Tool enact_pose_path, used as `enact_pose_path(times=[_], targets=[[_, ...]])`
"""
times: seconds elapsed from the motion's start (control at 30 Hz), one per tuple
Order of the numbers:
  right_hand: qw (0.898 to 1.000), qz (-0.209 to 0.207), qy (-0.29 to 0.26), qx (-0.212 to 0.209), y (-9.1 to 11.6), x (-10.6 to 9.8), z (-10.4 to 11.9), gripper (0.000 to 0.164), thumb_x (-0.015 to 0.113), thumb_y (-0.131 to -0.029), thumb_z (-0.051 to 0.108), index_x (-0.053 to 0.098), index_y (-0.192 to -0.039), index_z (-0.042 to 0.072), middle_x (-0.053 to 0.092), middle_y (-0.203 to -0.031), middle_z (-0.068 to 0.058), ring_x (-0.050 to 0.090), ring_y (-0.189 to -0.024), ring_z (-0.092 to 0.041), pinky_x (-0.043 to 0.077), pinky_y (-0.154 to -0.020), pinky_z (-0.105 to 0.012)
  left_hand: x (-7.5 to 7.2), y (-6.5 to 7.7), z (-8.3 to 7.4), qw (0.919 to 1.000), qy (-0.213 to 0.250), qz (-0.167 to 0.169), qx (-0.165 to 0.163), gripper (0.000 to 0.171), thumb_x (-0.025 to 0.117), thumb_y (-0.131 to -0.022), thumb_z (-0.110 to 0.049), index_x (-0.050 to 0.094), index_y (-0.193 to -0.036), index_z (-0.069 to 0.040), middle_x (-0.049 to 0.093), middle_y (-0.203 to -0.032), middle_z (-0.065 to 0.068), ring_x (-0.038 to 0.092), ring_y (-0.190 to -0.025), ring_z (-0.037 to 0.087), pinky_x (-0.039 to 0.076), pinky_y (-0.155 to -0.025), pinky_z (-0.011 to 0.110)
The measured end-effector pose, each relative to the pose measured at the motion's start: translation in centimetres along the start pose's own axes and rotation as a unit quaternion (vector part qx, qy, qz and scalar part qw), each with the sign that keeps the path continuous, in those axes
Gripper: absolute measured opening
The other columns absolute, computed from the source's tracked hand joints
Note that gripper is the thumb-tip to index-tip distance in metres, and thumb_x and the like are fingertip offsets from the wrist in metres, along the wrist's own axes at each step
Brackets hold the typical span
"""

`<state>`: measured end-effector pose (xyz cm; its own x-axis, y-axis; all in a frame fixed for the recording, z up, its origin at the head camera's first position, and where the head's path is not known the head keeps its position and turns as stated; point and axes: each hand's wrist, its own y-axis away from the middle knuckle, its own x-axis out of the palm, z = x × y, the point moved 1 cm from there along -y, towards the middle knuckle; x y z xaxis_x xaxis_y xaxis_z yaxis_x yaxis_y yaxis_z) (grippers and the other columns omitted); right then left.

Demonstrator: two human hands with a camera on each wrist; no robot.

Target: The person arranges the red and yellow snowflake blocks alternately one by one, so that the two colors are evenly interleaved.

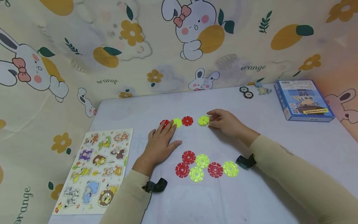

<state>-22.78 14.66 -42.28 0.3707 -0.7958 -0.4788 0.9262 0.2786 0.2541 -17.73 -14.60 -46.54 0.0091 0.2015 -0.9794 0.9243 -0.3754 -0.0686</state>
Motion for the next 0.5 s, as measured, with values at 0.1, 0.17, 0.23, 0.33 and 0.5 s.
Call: enact_pose_path(times=[0.1, 0.17, 0.23, 0.33, 0.5], targets=[[0.995, 0.002, 0.098, -0.036, 0.3, 0.4, 0.6, 0.049, 0.064, -0.093, 0.023, 0.050, -0.139, 0.014, 0.049, -0.130, -0.006, 0.049, -0.114, -0.025, 0.047, -0.089, -0.041, -0.1, 0.0, 0.0, 1.0000, -0.002, 0.001, 0.002, 0.080, 0.033, -0.089, -0.071, 0.023, -0.153, -0.025, 0.013, -0.159, -0.006, 0.003, -0.144, 0.024, 0.012, -0.107, 0.055], [0.978, 0.013, 0.194, -0.077, 0.8, 0.8, 1.1, 0.055, 0.065, -0.092, 0.028, 0.047, -0.142, 0.014, 0.042, -0.141, -0.008, 0.042, -0.124, -0.029, 0.041, -0.097, -0.047, -0.3, 0.0, -0.1, 1.0000, -0.001, 0.000, 0.002, 0.080, 0.034, -0.089, -0.071, 0.023, -0.153, -0.025, 0.013, -0.159, -0.005, 0.003, -0.144, 0.024, 0.012, -0.107, 0.055], [0.951, 0.028, 0.287, -0.111, 1.3, 1.1, 1.3, 0.061, 0.065, -0.091, 0.035, 0.044, -0.145, 0.015, 0.033, -0.150, -0.009, 0.031, -0.134, -0.033, 0.032, -0.103, -0.052, -0.4, 0.0, -0.1, 1.0000, -0.002, -0.002, 0.002, 0.079, 0.035, -0.089, -0.070, 0.024, -0.153, -0.025, 0.014, -0.159, -0.005, 0.004, -0.144, 0.024, 0.013, -0.107, 0.055], [0.910, 0.057, 0.385, -0.141, 1.7, 1.5, 1.3, 0.068, 0.062, -0.091, 0.045, 0.037, -0.149, 0.019, 0.022, -0.156, -0.006, 0.015, -0.140, -0.039, 0.022, -0.104, -0.061, -0.4, 0.1, 0.0, 1.0000, -0.002, -0.003, 0.001, 0.079, 0.035, -0.090, -0.069, 0.025, -0.153, -0.024, 0.015, -0.159, -0.005, 0.005, -0.144, 0.024, 0.013, -0.107, 0.055], [0.885, 0.055, 0.440, -0.143, 1.2, 1.8, 1.0, 0.072, 0.057, -0.089, 0.056, 0.034, -0.150, 0.025, 0.020, -0.157, -0.006, 0.012, -0.140, -0.040, 0.022, -0.100, -0.067, -0.2, 0.1, 0.0, 1.0000, -0.001, 0.001, 0.001, 0.079, 0.034, -0.090, -0.070, 0.024, -0.153, -0.025, 0.013, -0.159, -0.005, 0.004, -0.144, 0.024, 0.012, -0.107, 0.055]])
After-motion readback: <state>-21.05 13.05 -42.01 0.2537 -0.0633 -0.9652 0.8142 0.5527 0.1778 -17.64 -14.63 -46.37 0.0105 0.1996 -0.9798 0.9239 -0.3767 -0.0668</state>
